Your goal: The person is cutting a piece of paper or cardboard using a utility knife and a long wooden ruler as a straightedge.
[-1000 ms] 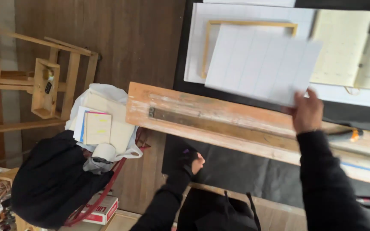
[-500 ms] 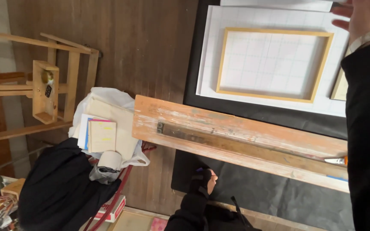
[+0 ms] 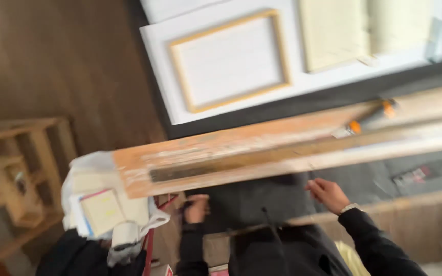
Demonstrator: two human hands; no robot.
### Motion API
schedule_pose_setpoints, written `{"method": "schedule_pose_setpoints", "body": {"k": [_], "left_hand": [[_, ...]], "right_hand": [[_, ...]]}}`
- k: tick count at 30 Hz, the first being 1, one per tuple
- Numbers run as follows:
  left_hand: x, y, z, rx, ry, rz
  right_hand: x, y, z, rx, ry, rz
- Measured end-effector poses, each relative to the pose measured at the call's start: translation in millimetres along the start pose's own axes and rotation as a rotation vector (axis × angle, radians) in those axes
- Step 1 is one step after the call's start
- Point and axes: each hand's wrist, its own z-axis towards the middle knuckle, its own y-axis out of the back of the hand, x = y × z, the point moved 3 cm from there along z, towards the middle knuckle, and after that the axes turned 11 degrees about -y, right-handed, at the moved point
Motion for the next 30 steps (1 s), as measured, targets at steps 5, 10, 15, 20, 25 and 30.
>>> {"method": "schedule_pose_setpoints", "body": {"k": [5,10,15,20,25,30], "left_hand": [[-145.6,70.4,-39.3,0.157,0.034,0.064],[-151.1,31.0,-31.8,0.213,0.016,0.086],[-114.9,46.2,-53.3,0.175,0.026,0.070],[-65.1,43.0,-89.2,0.097,0.049,0.001],[-22.6,15.7,-125.4,-0.013,0.073,-0.089],[1.1,18.4,-159.5,-0.118,0.064,-0.169]], "right_hand": [[-120.0,7.2,-23.4,0.023,-0.158,0.281],[-160.0,61.1,-11.9,-0.028,-0.131,0.591],[-162.7,187.7,3.6,-0.205,0.050,1.009],[-207.3,331.9,87.0,-0.344,0.120,1.441],[-221.3,403.0,157.1,-0.236,0.070,1.728],[-238.2,419.6,202.3,0.004,0.105,2.089]]}}
